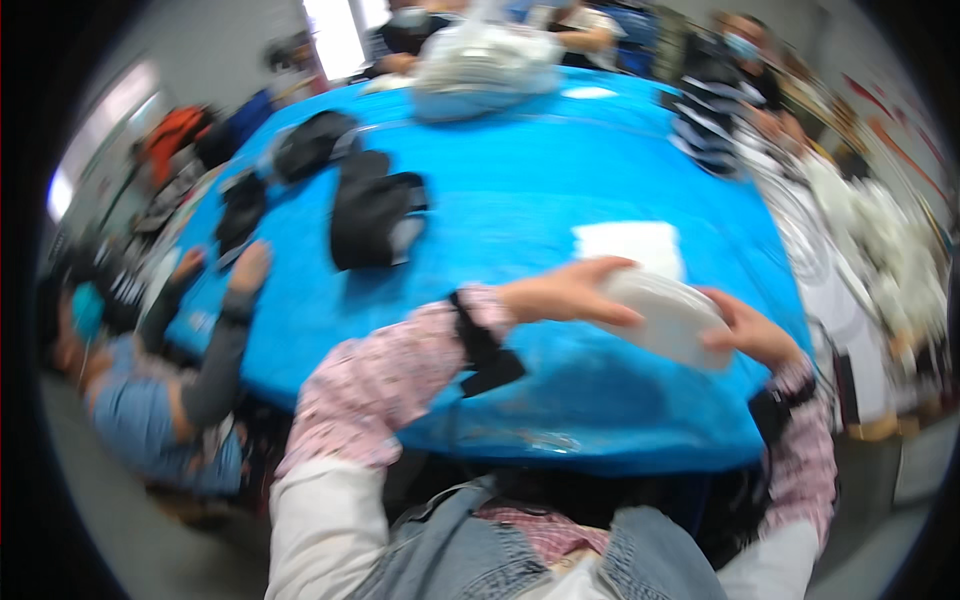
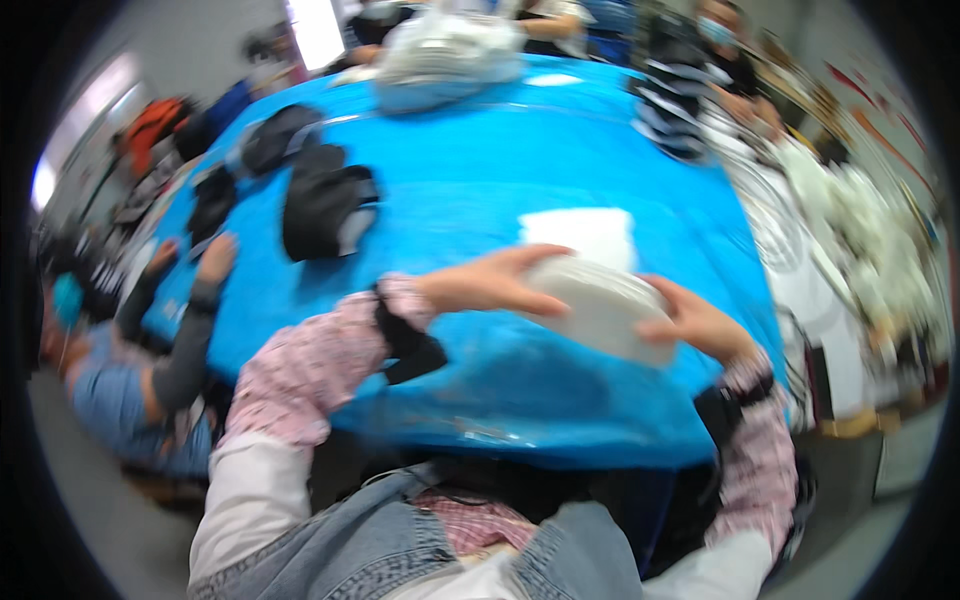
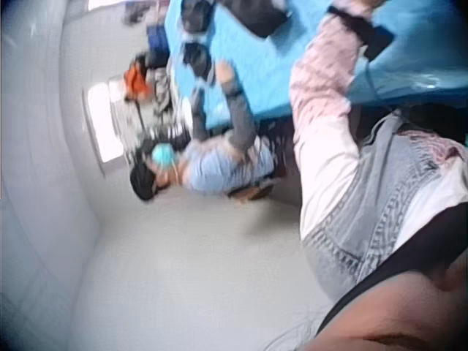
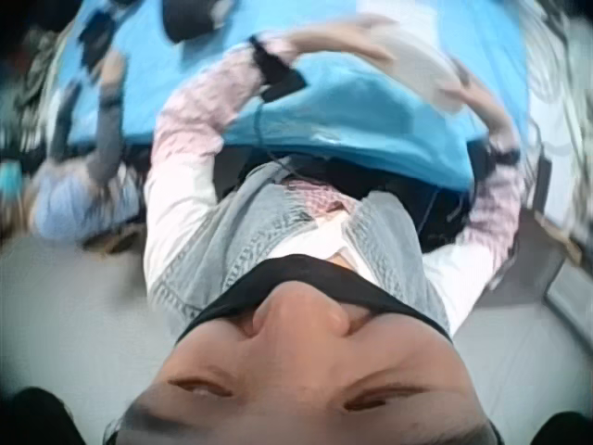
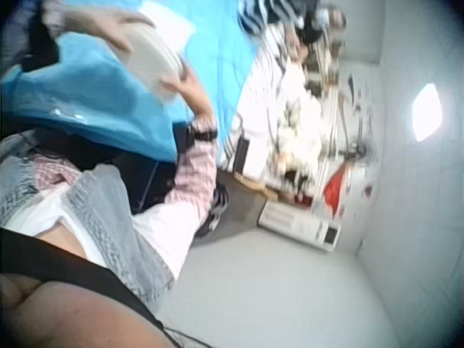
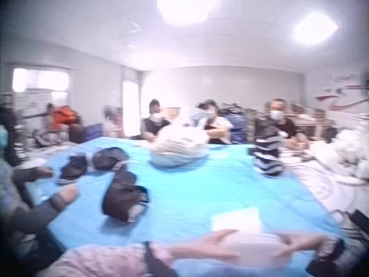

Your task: The person rotates a shoe upper by hand to examine it, then takes a white tongue from a stack and inserts it into the interior of the shoe.

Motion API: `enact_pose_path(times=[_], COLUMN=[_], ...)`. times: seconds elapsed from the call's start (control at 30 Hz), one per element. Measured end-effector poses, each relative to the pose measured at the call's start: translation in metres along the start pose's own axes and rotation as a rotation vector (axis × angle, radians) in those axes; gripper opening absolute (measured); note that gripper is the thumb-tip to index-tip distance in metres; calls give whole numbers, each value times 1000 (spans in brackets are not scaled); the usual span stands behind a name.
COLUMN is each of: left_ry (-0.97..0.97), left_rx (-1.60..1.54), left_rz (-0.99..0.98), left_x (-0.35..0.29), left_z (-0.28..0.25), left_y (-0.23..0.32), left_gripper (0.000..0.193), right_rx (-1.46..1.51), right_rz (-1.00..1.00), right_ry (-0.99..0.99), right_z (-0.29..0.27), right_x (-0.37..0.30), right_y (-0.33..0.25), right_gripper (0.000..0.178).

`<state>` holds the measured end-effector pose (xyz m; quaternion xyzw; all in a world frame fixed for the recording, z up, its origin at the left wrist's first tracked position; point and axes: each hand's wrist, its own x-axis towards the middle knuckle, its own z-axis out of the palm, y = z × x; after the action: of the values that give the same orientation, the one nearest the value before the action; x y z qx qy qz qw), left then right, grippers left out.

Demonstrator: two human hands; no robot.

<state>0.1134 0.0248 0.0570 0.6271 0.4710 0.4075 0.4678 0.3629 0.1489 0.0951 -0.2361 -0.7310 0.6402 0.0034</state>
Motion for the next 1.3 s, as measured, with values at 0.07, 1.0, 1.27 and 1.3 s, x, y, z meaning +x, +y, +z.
enact_pose_path(times=[0.07,1.0,1.27,1.3], left_ry=[12,40,-206,-209], left_rx=[175,883,652,617], left_rz=[103,336,-19,-184], left_x=[13,-8,24,34], left_z=[5,28,6,4], left_y=[-5,-32,-1,-2], left_gripper=[83,70,72,74], right_rx=[-141,-1207,-1375,-1438], right_rz=[-15,-425,-624,-656], right_ry=[45,99,394,440], right_z=[1,46,63,64], right_x=[-4,1,-3,-3], right_y=[-1,9,54,59], right_gripper=[79,76,60,59])
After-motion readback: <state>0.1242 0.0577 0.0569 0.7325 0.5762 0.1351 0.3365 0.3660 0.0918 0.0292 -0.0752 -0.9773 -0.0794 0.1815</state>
